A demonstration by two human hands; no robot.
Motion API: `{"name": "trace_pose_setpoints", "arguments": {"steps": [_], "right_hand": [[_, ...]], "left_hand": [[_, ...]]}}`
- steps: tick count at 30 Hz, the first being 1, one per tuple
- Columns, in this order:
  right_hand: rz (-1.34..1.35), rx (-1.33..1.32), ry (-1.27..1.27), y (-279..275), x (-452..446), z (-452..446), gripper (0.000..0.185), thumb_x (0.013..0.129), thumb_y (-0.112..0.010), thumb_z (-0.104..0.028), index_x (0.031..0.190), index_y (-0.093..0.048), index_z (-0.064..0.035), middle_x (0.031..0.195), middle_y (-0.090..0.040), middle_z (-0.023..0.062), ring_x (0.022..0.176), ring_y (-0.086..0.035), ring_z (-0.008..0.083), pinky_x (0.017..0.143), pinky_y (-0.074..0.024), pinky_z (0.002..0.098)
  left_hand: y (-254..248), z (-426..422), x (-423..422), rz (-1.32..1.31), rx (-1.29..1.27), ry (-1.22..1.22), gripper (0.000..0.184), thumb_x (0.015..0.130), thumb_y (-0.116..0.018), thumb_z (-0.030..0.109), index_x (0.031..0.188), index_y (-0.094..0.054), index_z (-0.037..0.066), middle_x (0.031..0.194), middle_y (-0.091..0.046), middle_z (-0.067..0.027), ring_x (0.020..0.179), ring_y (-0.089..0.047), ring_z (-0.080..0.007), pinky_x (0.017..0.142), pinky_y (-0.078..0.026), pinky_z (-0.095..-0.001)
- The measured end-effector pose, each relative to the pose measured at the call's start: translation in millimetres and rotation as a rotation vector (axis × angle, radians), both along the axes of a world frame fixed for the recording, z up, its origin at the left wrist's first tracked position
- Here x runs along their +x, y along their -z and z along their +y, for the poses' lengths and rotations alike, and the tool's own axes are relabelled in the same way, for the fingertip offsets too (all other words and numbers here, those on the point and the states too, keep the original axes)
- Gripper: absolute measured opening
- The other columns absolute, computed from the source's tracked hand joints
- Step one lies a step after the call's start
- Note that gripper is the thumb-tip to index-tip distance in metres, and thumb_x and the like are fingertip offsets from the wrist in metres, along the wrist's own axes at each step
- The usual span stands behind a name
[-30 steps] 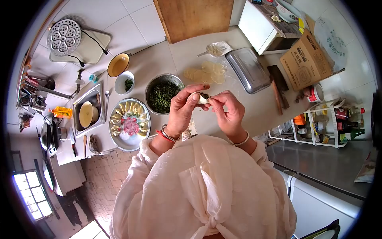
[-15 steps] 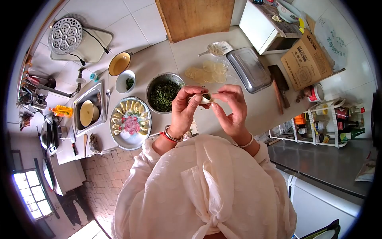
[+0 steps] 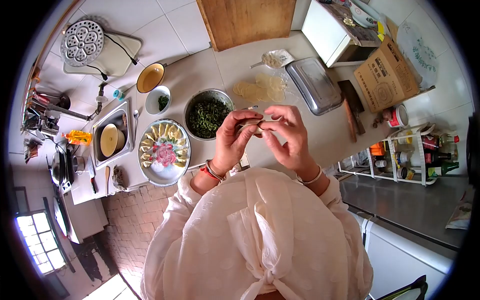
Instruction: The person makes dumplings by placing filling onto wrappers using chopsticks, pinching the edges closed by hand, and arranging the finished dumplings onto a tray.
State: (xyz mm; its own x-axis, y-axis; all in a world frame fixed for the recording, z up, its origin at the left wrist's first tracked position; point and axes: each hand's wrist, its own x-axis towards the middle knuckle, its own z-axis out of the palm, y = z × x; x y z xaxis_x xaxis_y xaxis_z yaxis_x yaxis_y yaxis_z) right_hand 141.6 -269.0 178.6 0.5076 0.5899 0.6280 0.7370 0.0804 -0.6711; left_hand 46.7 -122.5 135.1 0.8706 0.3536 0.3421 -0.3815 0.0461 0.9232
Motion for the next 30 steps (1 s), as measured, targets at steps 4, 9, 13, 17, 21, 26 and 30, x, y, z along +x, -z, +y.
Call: {"name": "trace_pose_setpoints", "arguments": {"steps": [4,9,13,17,21,26,30], "right_hand": [[0.158,0.13,-0.005,2.7,6.1,-3.6,0.005,0.085,-0.067,0.0,0.089,-0.068,-0.0002,0.103,-0.06,0.0108,0.089,-0.059,0.0203,0.077,-0.0488,0.0307],[0.623,0.256,-0.122,28.3,14.2,-7.6,0.014,0.086,-0.069,-0.001,0.099,-0.066,-0.0005,0.105,-0.059,0.0074,0.089,-0.057,0.0132,0.075,-0.0464,0.0249],[0.647,0.192,-0.187,40.3,12.4,-6.5,0.022,0.086,-0.07,-0.001,0.107,-0.065,-0.0012,0.108,-0.058,0.0063,0.088,-0.056,0.0117,0.074,-0.0463,0.0247],[0.554,0.147,-0.154,35.4,2.1,0.0,0.026,0.085,-0.072,-0.004,0.11,-0.066,-0.0007,0.108,-0.059,0.007,0.089,-0.056,0.0119,0.073,-0.0475,0.0241],[0.509,0.163,-0.098,41.1,0.1,7.3,0.02,0.087,-0.07,-0.003,0.106,-0.067,0.0011,0.106,-0.059,0.0084,0.081,-0.06,0.0119,0.067,-0.0497,0.023],[0.622,0.298,-0.125,42.6,-6.6,15.4,0.01,0.089,-0.066,0.001,0.099,-0.065,0.004,0.099,-0.057,0.009,0.071,-0.063,0.0132,0.062,-0.054,0.0248],[0.592,0.329,-0.13,41.7,-9.1,15.5,0.008,0.09,-0.065,0.002,0.097,-0.063,0.004,0.097,-0.055,0.0079,0.073,-0.063,0.0132,0.064,-0.054,0.0254]], "left_hand": [[-2.6,-1.8,2.3,0.007,-0.166,0.023,0.019,0.096,-0.059,0.007,0.114,-0.054,0.0,0.116,-0.061,-0.0144,0.099,-0.064,-0.0194,0.08,-0.059,-0.0335],[0.3,-2.6,4.8,-0.008,-0.213,0.011,0.015,0.097,-0.059,0.012,0.107,-0.054,0.003,0.113,-0.062,-0.0147,0.091,-0.066,-0.0205,0.074,-0.059,-0.0341],[0.8,-4.6,6.1,-0.022,-0.245,-0.002,0.013,0.097,-0.059,0.011,0.106,-0.054,0.003,0.112,-0.062,-0.0146,0.09,-0.065,-0.0192,0.074,-0.058,-0.033],[2.8,-4.9,7.8,-0.027,-0.195,-0.054,0.01,0.097,-0.059,0.01,0.104,-0.056,0.003,0.112,-0.062,-0.0136,0.089,-0.064,-0.0176,0.075,-0.057,-0.0317],[4.0,-6.2,9.0,-0.028,-0.231,-0.062,0.008,0.097,-0.058,0.009,0.102,-0.056,0.003,0.113,-0.061,-0.0127,0.089,-0.063,-0.0166,0.075,-0.056,-0.0309],[0.5,-9.7,7.5,-0.032,-0.216,-0.046,0.008,0.098,-0.058,0.009,0.102,-0.055,0.003,0.116,-0.059,-0.0138,0.088,-0.063,-0.0166,0.075,-0.056,-0.0309],[-0.4,-11.3,4.6,-0.013,-0.237,-0.046,0.01,0.098,-0.058,0.01,0.104,-0.054,0.003,0.119,-0.058,-0.0146,0.089,-0.064,-0.017,0.075,-0.056,-0.0314]]}}
